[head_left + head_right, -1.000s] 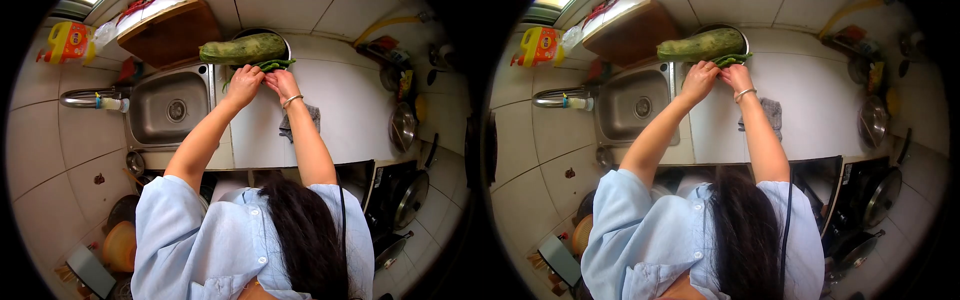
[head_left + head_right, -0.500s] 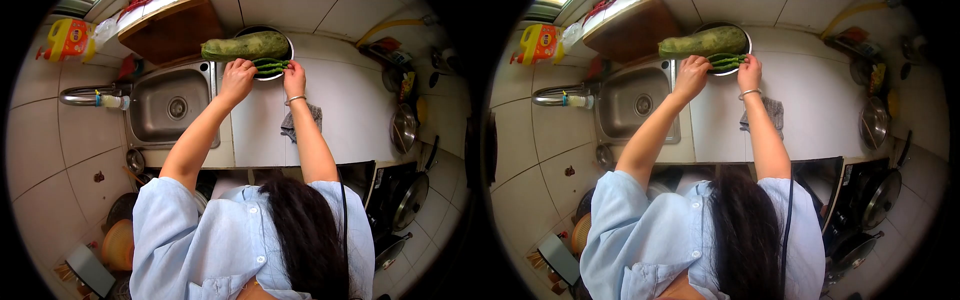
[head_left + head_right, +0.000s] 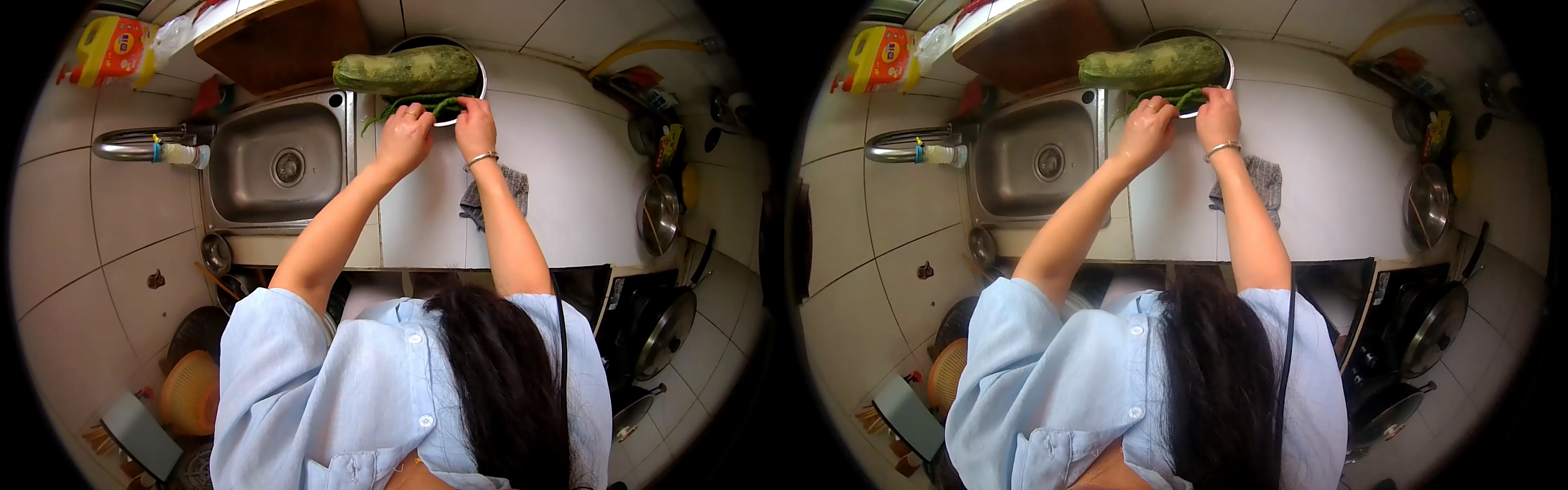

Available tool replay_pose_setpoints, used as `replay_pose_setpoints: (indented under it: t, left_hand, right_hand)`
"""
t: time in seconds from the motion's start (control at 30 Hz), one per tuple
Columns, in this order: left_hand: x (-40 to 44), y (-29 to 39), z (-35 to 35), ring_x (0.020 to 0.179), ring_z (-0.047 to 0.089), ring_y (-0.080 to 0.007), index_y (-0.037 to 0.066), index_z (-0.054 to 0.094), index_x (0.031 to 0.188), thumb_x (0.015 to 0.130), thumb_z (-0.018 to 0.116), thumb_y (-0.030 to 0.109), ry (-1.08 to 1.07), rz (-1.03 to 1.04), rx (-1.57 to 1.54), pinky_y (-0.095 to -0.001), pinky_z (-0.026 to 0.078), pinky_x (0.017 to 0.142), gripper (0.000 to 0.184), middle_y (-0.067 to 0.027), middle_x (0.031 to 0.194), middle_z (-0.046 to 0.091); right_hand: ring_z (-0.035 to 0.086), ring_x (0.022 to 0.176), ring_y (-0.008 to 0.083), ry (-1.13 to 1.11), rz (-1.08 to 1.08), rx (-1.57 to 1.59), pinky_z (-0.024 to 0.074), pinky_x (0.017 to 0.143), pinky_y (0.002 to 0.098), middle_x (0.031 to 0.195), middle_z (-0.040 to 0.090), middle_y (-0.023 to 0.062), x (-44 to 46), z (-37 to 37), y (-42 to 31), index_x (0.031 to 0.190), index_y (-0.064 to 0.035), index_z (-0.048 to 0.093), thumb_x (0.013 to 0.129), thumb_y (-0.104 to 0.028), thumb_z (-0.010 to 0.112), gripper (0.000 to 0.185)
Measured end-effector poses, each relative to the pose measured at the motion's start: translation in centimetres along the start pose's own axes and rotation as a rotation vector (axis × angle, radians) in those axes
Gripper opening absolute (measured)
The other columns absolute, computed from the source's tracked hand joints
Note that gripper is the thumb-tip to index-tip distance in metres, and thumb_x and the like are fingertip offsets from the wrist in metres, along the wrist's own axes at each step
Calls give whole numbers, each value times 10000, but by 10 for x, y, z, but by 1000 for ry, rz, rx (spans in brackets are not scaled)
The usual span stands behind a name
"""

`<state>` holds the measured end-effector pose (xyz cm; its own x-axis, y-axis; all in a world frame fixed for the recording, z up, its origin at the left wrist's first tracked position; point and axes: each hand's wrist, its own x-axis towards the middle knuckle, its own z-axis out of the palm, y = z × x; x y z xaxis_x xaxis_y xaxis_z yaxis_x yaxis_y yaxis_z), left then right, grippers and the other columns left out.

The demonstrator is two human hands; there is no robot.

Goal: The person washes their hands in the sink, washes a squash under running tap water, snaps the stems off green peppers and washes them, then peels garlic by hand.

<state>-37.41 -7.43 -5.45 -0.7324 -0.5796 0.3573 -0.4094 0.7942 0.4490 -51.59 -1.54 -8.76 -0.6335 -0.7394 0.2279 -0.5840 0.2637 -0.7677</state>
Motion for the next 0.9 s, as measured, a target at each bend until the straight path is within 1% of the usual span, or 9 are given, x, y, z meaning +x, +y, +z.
replay_pose_setpoints:
  t: [0.07,0.17,0.3,0.53,0.63,0.73,0.8,0.83,0.9]
  left_hand:
    - [0,-5,0,855,544,-265,55,609,782,671,595,20,-4,-7,18,-387,455,722,117,-70,875,571]
    - [2,1,-9,874,544,-244,73,625,787,678,597,41,-72,17,85,-374,446,725,117,-41,885,579]
    - [4,-11,-4,909,533,-215,93,635,777,689,588,78,-69,80,158,-359,413,770,100,-14,893,579]
    - [6,-10,-8,929,519,-204,94,630,742,685,571,100,-58,174,196,-365,377,807,82,-12,889,578]
    - [8,-3,-2,919,531,-210,96,634,738,667,587,81,-94,141,175,-373,375,811,87,-12,877,585]
    - [19,23,-17,984,522,-220,108,648,888,696,624,91,-28,148,144,-377,371,845,194,-17,969,589]
    - [22,30,-19,1010,509,-247,104,641,946,709,637,114,21,106,140,-386,368,867,237,-41,1018,575]
    - [20,28,-21,1058,481,-283,106,582,1082,670,664,76,-30,84,136,-404,370,891,422,-69,1125,536]
    - [20,34,-31,1071,476,-282,109,565,1124,697,667,123,4,44,67,-407,365,900,440,-80,1148,522]
  right_hand:
    - [572,877,300,51,-98,-141,477,765,384,960,564,139,-1,5,0,956,-46,603,754,8,472,247]
    - [586,872,292,145,93,67,480,761,372,927,597,129,-2,-4,-12,920,-53,624,752,4,459,242]
    - [586,871,282,-129,112,223,475,771,375,860,628,103,-7,-4,3,864,-76,650,746,-7,452,241]
    - [565,900,321,-20,-78,132,455,812,411,918,626,130,-11,7,1,904,-58,646,742,13,441,271]
    - [546,930,336,30,-1,187,452,823,412,993,571,153,-12,14,2,987,-49,607,723,16,478,301]
    - [524,952,347,52,52,275,443,850,415,1045,510,161,-12,8,-15,1056,-55,565,710,-17,536,350]
    - [531,936,315,45,-32,49,447,855,390,1041,502,139,-15,4,-20,1086,-79,567,724,-58,573,363]
    - [512,976,309,55,-31,85,443,861,391,1032,506,133,-16,0,-29,1089,-85,568,719,-85,595,370]
    - [513,981,307,92,-148,204,435,871,392,1053,510,130,-13,-15,-47,1089,-79,569,726,-115,607,367]
